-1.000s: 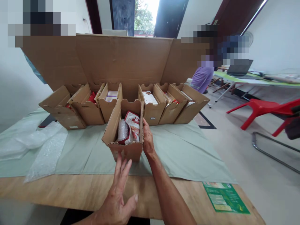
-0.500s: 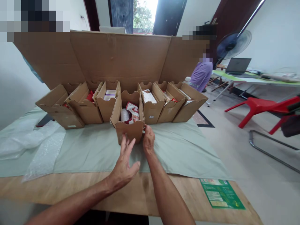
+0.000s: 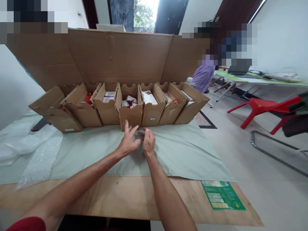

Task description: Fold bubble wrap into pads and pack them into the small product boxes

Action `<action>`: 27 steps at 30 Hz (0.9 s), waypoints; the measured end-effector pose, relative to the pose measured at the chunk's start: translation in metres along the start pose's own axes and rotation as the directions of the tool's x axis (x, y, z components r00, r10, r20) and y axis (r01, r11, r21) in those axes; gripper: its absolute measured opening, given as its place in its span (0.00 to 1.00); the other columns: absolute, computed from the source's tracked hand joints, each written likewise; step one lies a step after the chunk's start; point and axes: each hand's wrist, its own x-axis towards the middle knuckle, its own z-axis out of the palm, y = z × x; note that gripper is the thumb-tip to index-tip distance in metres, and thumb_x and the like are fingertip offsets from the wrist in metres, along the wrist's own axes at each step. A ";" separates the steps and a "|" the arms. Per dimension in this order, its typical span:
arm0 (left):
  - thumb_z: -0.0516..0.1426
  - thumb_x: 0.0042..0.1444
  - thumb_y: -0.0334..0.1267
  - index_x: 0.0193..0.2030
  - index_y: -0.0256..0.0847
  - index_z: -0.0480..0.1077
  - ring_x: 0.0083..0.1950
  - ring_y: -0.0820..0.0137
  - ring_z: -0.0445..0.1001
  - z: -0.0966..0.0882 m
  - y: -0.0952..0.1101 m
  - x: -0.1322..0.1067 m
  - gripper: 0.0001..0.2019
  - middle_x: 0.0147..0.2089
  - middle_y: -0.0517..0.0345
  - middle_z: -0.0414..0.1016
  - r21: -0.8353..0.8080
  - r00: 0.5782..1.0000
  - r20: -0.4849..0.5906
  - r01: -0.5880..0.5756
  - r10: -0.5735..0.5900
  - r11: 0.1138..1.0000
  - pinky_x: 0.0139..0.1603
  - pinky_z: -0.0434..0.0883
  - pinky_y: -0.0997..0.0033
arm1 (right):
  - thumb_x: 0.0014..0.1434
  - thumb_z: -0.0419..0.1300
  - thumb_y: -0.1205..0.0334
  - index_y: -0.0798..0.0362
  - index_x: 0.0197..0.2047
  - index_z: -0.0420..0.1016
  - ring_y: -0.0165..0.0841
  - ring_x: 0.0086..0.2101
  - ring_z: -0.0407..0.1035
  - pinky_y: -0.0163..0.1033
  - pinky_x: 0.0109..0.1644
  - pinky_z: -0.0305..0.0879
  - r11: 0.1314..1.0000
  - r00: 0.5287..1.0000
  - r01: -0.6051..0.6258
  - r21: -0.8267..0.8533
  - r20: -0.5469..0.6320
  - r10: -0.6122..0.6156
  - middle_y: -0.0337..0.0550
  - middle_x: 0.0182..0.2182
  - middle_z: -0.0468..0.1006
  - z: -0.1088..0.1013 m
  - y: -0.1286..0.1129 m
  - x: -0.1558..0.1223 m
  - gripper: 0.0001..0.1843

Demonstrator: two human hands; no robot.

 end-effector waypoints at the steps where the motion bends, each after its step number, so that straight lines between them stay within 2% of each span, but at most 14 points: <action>1: 0.60 0.49 0.28 0.69 0.34 0.63 0.78 0.37 0.48 0.000 0.000 0.005 0.37 0.81 0.40 0.18 0.013 1.000 0.003 0.008 -0.008 1.000 0.71 0.64 0.42 | 0.58 0.49 0.26 0.54 0.42 0.78 0.41 0.35 0.76 0.42 0.34 0.70 1.000 1.000 -0.003 0.003 0.008 0.003 0.52 0.39 0.83 0.000 0.000 0.000 0.38; 4: 0.60 0.50 0.29 0.69 0.31 0.63 0.77 0.38 0.52 0.000 -0.001 0.016 0.36 0.80 0.37 0.19 0.081 1.000 0.009 0.023 -0.024 0.996 0.72 0.63 0.45 | 0.59 0.48 0.25 0.54 0.42 0.77 0.39 0.33 0.76 0.42 0.34 0.71 1.000 0.999 -0.014 0.015 0.034 0.013 0.51 0.39 0.84 0.000 0.002 0.001 0.38; 7: 0.60 0.50 0.29 0.69 0.31 0.64 0.76 0.41 0.54 -0.002 -0.004 0.023 0.36 0.81 0.39 0.20 0.130 1.000 0.010 0.024 -0.026 0.991 0.73 0.62 0.49 | 0.58 0.49 0.25 0.54 0.43 0.77 0.39 0.32 0.77 0.42 0.35 0.71 1.000 0.998 -0.021 0.015 0.052 0.021 0.51 0.38 0.84 0.001 0.003 0.001 0.38; 11: 0.60 0.49 0.27 0.67 0.32 0.67 0.78 0.45 0.50 -0.006 -0.009 0.033 0.35 0.81 0.43 0.20 0.145 1.000 0.003 0.012 -0.013 0.989 0.76 0.57 0.54 | 0.58 0.50 0.26 0.53 0.42 0.78 0.39 0.31 0.77 0.42 0.35 0.71 1.000 0.997 -0.026 0.002 0.068 0.026 0.50 0.37 0.85 0.002 0.002 0.001 0.37; 14: 0.61 0.49 0.26 0.66 0.30 0.68 0.79 0.47 0.46 -0.010 -0.008 0.039 0.33 0.81 0.40 0.22 0.155 1.000 0.002 0.005 -0.005 0.988 0.77 0.54 0.55 | 0.58 0.50 0.27 0.52 0.41 0.77 0.38 0.30 0.77 0.41 0.34 0.70 1.000 0.998 -0.024 -0.017 0.065 0.025 0.50 0.37 0.85 0.003 0.000 0.001 0.36; 16: 0.60 0.50 0.26 0.66 0.29 0.68 0.78 0.45 0.50 -0.012 -0.005 0.036 0.33 0.81 0.37 0.25 0.158 1.000 0.011 0.020 -0.022 0.987 0.76 0.57 0.53 | 0.58 0.50 0.27 0.53 0.40 0.77 0.38 0.30 0.78 0.41 0.34 0.70 0.999 0.997 -0.019 -0.030 0.068 0.021 0.50 0.36 0.85 0.002 -0.001 0.001 0.36; 18: 0.61 0.51 0.27 0.66 0.31 0.68 0.76 0.44 0.57 -0.016 -0.002 0.021 0.32 0.81 0.35 0.29 0.160 0.998 0.027 0.046 -0.051 0.986 0.72 0.63 0.51 | 0.57 0.50 0.27 0.53 0.40 0.77 0.38 0.30 0.78 0.41 0.34 0.70 0.999 0.997 -0.014 -0.039 0.075 0.017 0.50 0.36 0.85 0.001 -0.001 0.001 0.36; 21: 0.62 0.52 0.30 0.65 0.36 0.69 0.73 0.47 0.62 -0.031 0.000 -0.026 0.31 0.81 0.37 0.37 0.163 0.992 0.117 0.031 -0.051 0.986 0.66 0.71 0.52 | 0.56 0.49 0.26 0.54 0.40 0.76 0.37 0.30 0.78 0.40 0.34 0.70 0.999 0.997 -0.016 -0.048 0.080 0.020 0.51 0.36 0.85 0.000 0.001 0.002 0.37; 24: 0.62 0.55 0.33 0.63 0.42 0.72 0.74 0.51 0.61 -0.060 -0.002 -0.087 0.26 0.77 0.42 0.53 0.176 0.974 0.228 -0.057 0.015 0.983 0.69 0.68 0.48 | 0.57 0.50 0.27 0.54 0.41 0.76 0.36 0.31 0.78 0.39 0.34 0.69 0.998 0.997 -0.021 -0.056 0.078 0.026 0.52 0.37 0.84 0.001 0.004 0.005 0.36; 25: 0.62 0.56 0.33 0.61 0.43 0.74 0.74 0.52 0.61 -0.072 -0.003 -0.106 0.24 0.75 0.43 0.59 0.187 0.974 0.227 -0.061 0.017 0.981 0.69 0.67 0.47 | 0.58 0.50 0.28 0.55 0.42 0.75 0.36 0.31 0.78 0.39 0.34 0.68 0.998 0.997 -0.021 -0.060 0.079 0.026 0.53 0.38 0.84 0.002 0.005 0.006 0.36; 27: 0.60 0.58 0.33 0.58 0.45 0.76 0.72 0.54 0.64 -0.100 -0.008 -0.139 0.20 0.71 0.46 0.67 0.211 0.989 0.143 0.003 -0.034 0.978 0.66 0.71 0.47 | 0.59 0.50 0.30 0.55 0.42 0.75 0.36 0.31 0.78 0.39 0.33 0.68 0.997 0.996 -0.011 -0.076 0.085 0.018 0.53 0.38 0.84 0.003 0.005 0.007 0.34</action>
